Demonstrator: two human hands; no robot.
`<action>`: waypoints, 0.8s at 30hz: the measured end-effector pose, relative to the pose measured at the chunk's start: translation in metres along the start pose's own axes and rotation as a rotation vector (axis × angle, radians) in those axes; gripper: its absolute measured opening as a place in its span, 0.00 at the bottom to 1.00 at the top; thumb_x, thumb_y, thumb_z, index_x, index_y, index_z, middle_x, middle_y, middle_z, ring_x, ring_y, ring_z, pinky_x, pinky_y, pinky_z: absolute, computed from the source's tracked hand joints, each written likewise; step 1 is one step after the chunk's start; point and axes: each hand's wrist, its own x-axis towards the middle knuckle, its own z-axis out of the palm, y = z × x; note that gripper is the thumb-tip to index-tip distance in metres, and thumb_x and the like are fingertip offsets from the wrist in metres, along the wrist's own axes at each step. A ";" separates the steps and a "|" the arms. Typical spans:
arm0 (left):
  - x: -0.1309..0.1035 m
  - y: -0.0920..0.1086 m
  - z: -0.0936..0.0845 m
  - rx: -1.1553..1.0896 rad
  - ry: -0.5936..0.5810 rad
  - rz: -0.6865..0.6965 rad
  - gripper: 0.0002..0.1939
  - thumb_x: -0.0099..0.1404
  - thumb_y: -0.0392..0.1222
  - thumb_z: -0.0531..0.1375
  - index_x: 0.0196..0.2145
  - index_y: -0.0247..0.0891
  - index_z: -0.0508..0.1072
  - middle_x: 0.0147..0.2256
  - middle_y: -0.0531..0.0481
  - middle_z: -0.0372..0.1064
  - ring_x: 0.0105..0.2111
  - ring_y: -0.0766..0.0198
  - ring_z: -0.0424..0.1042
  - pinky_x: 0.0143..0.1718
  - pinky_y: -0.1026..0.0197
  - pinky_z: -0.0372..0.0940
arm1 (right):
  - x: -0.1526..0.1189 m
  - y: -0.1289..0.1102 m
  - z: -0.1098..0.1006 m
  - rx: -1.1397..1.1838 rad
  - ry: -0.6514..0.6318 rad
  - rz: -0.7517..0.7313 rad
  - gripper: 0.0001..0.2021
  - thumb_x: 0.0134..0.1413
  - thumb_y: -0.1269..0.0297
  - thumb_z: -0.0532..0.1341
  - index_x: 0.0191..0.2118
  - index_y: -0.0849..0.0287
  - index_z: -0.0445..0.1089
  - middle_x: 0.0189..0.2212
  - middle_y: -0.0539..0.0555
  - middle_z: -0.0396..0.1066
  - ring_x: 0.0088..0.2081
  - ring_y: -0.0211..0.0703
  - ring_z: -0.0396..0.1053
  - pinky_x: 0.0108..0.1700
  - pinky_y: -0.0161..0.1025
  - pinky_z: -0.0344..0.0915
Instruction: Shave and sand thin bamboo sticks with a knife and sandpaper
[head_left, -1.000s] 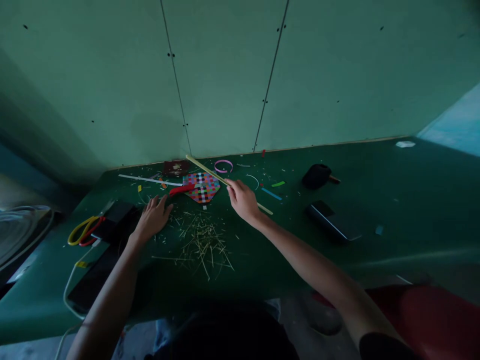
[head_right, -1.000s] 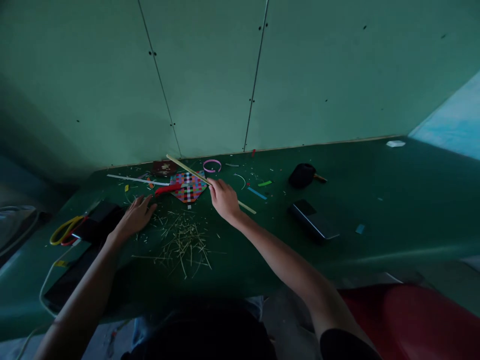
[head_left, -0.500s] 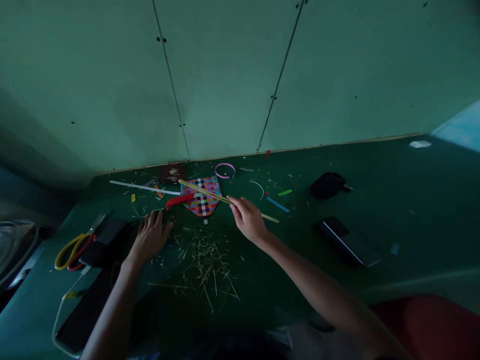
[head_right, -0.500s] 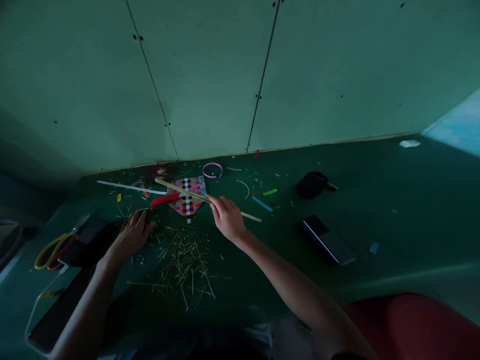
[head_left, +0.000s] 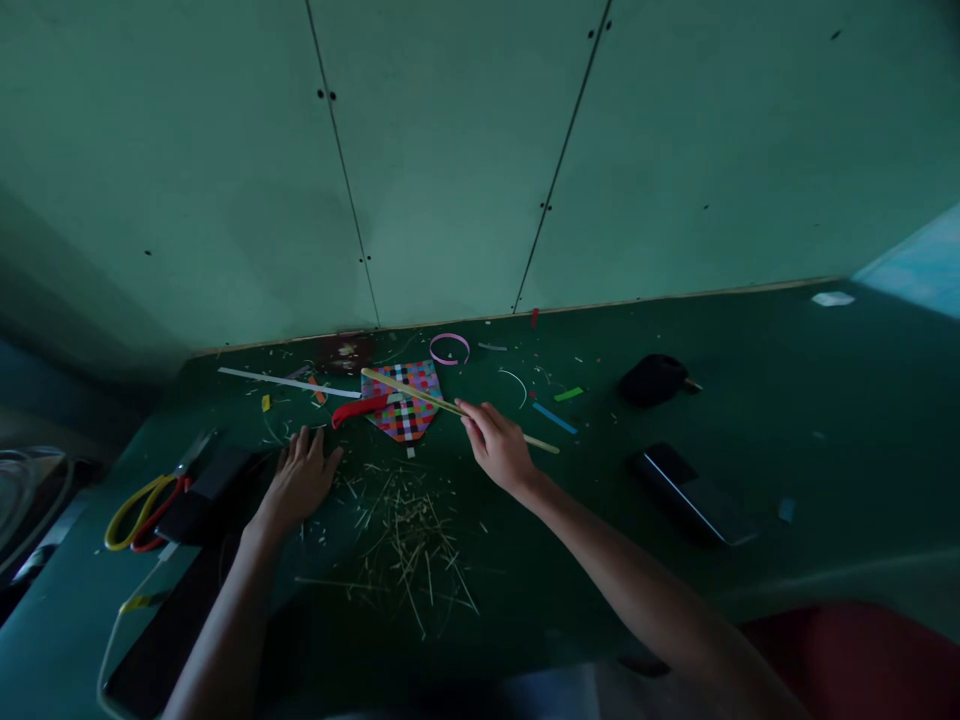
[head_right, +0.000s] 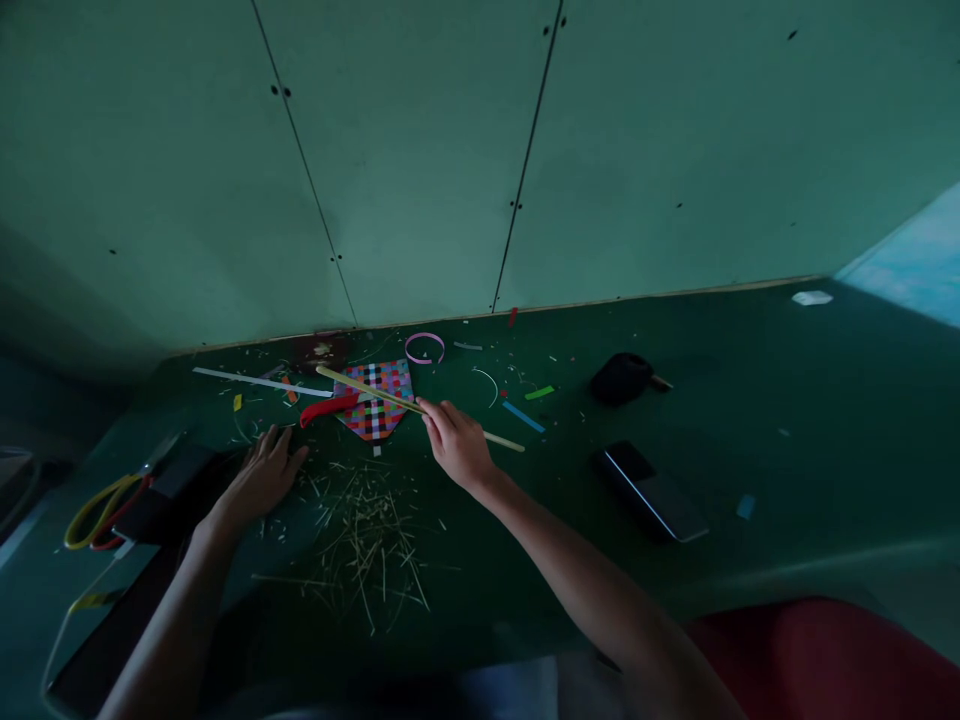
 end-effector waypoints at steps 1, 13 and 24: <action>-0.001 0.000 0.000 0.009 -0.001 0.005 0.39 0.77 0.59 0.43 0.72 0.26 0.56 0.72 0.22 0.47 0.72 0.31 0.48 0.67 0.33 0.52 | 0.000 0.000 0.001 -0.005 -0.008 -0.002 0.20 0.75 0.69 0.52 0.67 0.54 0.66 0.42 0.59 0.76 0.39 0.47 0.76 0.37 0.42 0.72; 0.000 0.004 -0.003 0.089 0.011 0.033 0.39 0.76 0.58 0.43 0.72 0.25 0.56 0.71 0.22 0.50 0.71 0.32 0.50 0.67 0.36 0.53 | 0.001 -0.007 0.003 -0.084 -0.043 -0.066 0.16 0.77 0.66 0.52 0.63 0.56 0.69 0.40 0.57 0.76 0.35 0.44 0.74 0.32 0.40 0.69; 0.004 -0.002 0.002 0.083 -0.005 0.028 0.38 0.76 0.58 0.43 0.72 0.25 0.57 0.71 0.24 0.50 0.72 0.34 0.47 0.68 0.37 0.52 | 0.000 -0.005 0.007 -0.068 -0.037 -0.057 0.19 0.76 0.65 0.53 0.66 0.51 0.68 0.39 0.57 0.77 0.34 0.44 0.74 0.32 0.40 0.70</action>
